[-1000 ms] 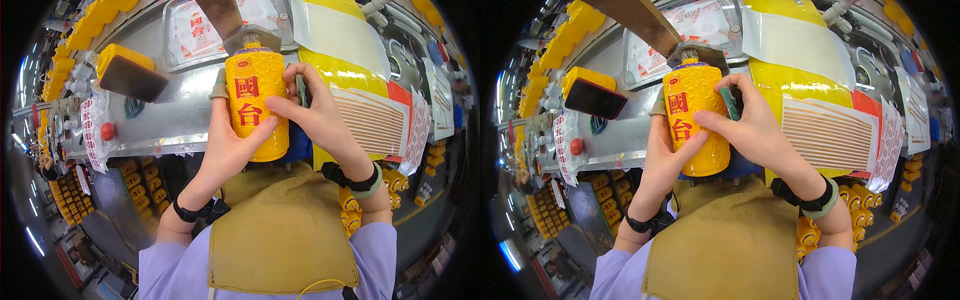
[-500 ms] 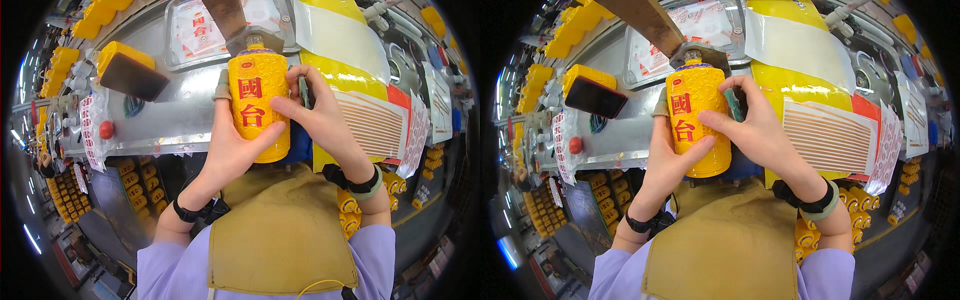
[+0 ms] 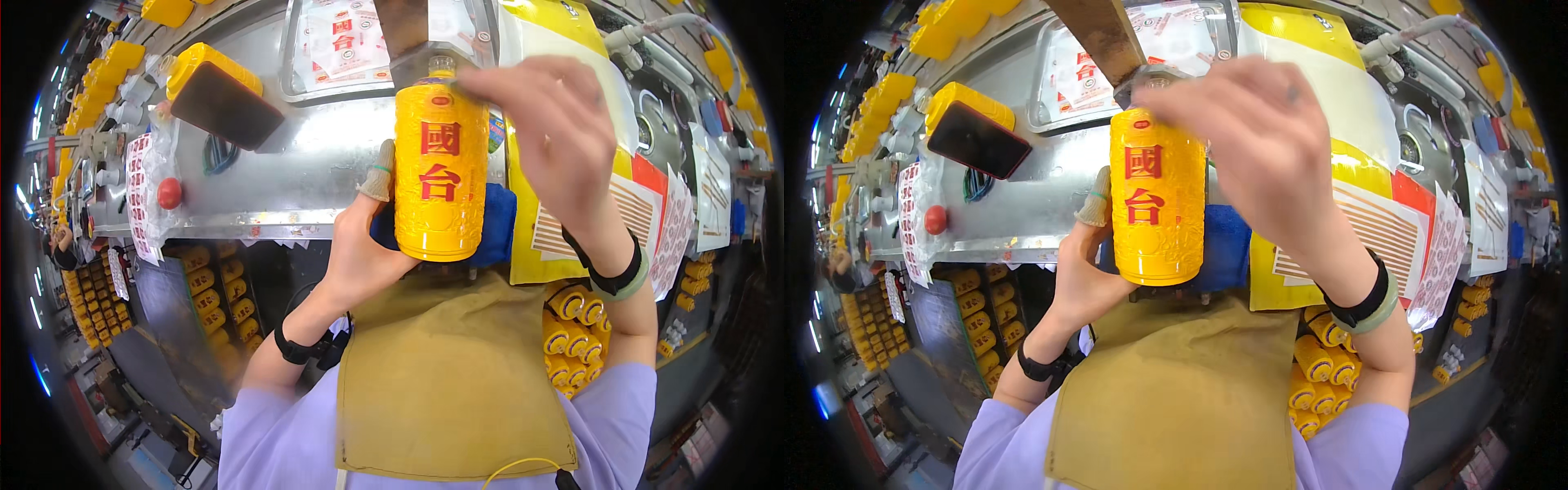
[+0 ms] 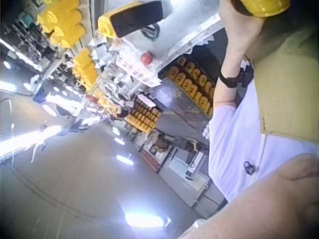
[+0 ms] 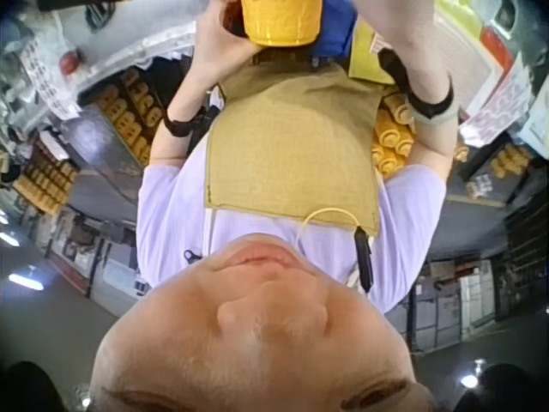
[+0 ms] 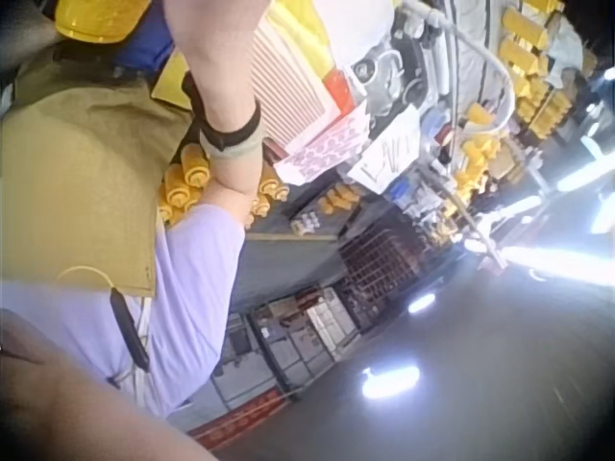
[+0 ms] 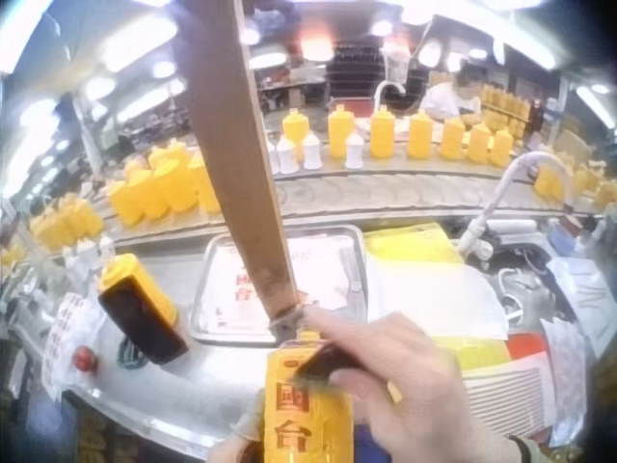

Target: Applying labels and protective seals to liquor bottles on a production line conveyor.

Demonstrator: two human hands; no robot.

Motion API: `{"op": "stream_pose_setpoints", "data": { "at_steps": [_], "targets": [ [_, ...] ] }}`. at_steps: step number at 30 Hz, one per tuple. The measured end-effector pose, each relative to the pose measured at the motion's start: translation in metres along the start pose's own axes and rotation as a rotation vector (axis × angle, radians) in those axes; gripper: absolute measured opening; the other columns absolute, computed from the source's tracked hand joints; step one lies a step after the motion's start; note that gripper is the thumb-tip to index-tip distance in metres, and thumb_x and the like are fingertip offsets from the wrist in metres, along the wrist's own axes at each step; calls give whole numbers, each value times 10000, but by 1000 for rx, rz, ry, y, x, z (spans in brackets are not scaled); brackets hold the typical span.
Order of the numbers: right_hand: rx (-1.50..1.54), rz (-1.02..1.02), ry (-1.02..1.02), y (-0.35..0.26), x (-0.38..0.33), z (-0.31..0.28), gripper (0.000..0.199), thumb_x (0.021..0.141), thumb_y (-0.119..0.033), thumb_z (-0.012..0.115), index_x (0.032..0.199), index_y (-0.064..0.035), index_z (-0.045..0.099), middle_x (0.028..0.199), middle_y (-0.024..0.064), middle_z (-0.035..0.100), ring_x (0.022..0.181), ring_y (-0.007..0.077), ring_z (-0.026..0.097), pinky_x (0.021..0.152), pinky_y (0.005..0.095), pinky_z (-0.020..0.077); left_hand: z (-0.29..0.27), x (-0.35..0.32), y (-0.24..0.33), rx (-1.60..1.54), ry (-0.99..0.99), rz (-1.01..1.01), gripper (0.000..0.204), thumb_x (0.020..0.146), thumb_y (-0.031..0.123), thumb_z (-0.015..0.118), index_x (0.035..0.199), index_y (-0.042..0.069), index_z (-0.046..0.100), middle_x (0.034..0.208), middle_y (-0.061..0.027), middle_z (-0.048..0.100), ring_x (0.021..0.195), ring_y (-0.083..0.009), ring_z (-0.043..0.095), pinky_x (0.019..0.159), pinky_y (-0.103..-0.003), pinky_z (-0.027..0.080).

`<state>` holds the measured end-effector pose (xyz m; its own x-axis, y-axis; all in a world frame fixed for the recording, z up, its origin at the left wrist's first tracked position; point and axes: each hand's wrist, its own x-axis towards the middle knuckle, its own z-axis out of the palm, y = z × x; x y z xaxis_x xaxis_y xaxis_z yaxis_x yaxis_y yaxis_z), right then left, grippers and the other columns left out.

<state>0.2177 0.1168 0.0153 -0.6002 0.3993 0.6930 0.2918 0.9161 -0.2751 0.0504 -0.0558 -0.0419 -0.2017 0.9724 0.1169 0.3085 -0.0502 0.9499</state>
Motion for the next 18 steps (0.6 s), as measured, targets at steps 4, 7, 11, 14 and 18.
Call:
{"op": "stream_pose_setpoints", "data": {
  "at_steps": [4, 7, 11, 14, 18],
  "targets": [
    [395, -437, -160, -47, -15, -10, 296, 747, -108, 689, 1038, -110, 748, 928, -11, 709, 802, 167, 627, 707, 312, 492, 0, -5, 2, 47, 83, -34, 887, 766, 118, 881, 1494, -57, 406, 1377, -198, 613, 1246, -252, 626, 1043, -355, 488],
    [206, -241, -339, -44, -3, -9, 308, 730, -95, 719, 1036, -86, 746, 999, 43, 738, 747, 201, 613, 660, 297, 478, 0, -10, 5, 43, 56, -49, 922, 727, 120, 904, 1490, -58, 418, 1358, -198, 612, 1245, -258, 616, 1053, -357, 481],
    [-142, -167, -56, 0, 32, 4, 245, 774, -118, 704, 1016, -145, 721, 950, 11, 715, 804, 217, 602, 767, 353, 444, 3, -7, 9, 106, 99, 6, 951, 716, 117, 912, 1503, -50, 405, 1384, -185, 597, 1247, -247, 613, 1068, -373, 474],
    [-59, -443, -59, -6, 15, 1, 224, 751, -213, 707, 975, -206, 715, 1002, -56, 697, 857, 165, 585, 845, 342, 408, 3, -5, 12, 119, 127, 41, 881, 738, 114, 896, 1472, -58, 441, 1344, -205, 623, 1228, -274, 630, 1041, -370, 490],
    [295, -582, -207, -19, -31, 2, 270, 765, -214, 699, 1033, -213, 723, 971, -61, 669, 781, 153, 584, 758, 334, 445, -3, -5, 6, 61, 38, -26, 972, 709, 113, 905, 1516, -48, 388, 1434, -192, 573, 1296, -248, 592, 1084, -369, 461]
  ]
}}
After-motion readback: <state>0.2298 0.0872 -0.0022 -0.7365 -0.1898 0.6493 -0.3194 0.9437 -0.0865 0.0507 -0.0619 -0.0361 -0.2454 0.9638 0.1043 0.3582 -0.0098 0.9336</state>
